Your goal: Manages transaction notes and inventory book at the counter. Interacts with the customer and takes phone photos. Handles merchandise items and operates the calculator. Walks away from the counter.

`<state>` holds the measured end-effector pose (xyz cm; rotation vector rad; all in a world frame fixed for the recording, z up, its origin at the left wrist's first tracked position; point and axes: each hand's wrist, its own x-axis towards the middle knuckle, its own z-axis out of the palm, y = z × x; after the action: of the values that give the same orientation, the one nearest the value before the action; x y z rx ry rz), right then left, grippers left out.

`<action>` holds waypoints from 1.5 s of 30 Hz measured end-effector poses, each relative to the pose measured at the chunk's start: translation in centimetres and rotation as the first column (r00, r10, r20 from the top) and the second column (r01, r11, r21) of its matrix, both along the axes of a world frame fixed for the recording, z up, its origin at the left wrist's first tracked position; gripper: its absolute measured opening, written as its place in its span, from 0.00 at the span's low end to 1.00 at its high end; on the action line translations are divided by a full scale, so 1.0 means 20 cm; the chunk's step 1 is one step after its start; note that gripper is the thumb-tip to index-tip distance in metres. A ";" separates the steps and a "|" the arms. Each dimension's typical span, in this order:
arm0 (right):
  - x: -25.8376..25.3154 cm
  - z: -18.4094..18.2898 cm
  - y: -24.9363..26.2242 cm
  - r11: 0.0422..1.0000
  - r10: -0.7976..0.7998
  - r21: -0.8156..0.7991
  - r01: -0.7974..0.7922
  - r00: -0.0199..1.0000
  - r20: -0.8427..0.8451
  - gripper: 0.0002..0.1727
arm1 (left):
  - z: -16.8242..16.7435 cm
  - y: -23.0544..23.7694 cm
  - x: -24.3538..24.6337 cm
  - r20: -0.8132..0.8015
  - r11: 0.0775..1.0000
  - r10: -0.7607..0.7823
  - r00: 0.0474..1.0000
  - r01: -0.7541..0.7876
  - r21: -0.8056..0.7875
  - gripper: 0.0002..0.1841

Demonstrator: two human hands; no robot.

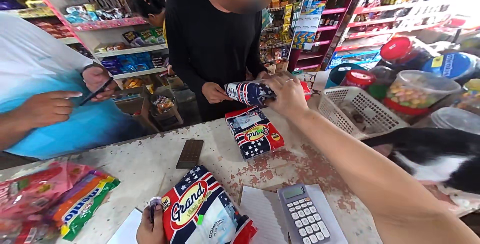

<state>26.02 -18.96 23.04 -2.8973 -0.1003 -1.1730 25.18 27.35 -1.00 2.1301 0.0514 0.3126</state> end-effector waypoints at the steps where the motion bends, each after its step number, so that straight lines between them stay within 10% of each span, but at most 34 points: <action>1: -0.02 -0.03 0.02 1.000 0.013 -0.020 -0.013 1.000 0.003 0.25 | 0.00 0.00 0.00 -0.007 1.000 0.009 1.000 -0.009 0.003 0.28; 6: -0.13 -0.22 0.11 1.000 0.007 -0.002 -0.008 0.995 -0.100 0.27 | 0.00 0.01 -0.01 -0.014 0.999 -0.012 1.000 0.011 -0.045 0.26; 11: -0.25 -0.53 0.28 0.998 -0.032 0.024 0.064 0.748 -0.663 0.29 | 0.00 0.04 0.00 -0.016 0.999 -0.041 0.999 0.040 -0.012 0.26; 14: -0.29 -0.69 0.31 0.998 -0.054 -0.018 0.053 0.828 -0.558 0.28 | 0.00 0.04 0.01 -0.030 0.998 -0.060 0.998 0.060 0.008 0.27; 23: -0.45 -0.71 0.29 0.895 -0.252 0.041 0.445 0.578 -0.776 0.63 | -0.03 0.07 0.02 -0.027 0.998 -0.054 0.998 0.054 0.032 0.28; 29: -0.59 -0.42 0.28 0.896 -0.296 0.113 0.429 0.768 -0.567 0.41 | -0.02 0.07 0.04 0.027 0.998 -0.034 0.999 0.033 0.047 0.29; 34: -0.81 -0.11 0.49 0.949 -0.168 0.227 0.218 0.961 -0.219 0.46 | 0.25 0.07 -0.06 0.259 0.989 -0.061 0.964 0.094 -0.117 0.19; 41: -0.97 0.03 1.08 0.911 0.089 0.410 -0.048 0.993 -0.083 0.45 | 0.50 -0.29 -0.59 0.634 0.741 -0.551 0.543 0.667 0.073 0.27; 45: -1.02 -0.07 1.45 0.742 0.521 0.469 -0.479 0.852 0.047 0.40 | 0.56 -0.14 -0.76 0.311 0.441 -0.586 0.748 0.617 -0.652 0.15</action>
<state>5.71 10.08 21.66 -2.2750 -0.4934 -0.8240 10.01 24.52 10.22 1.2012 -0.5381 -0.1091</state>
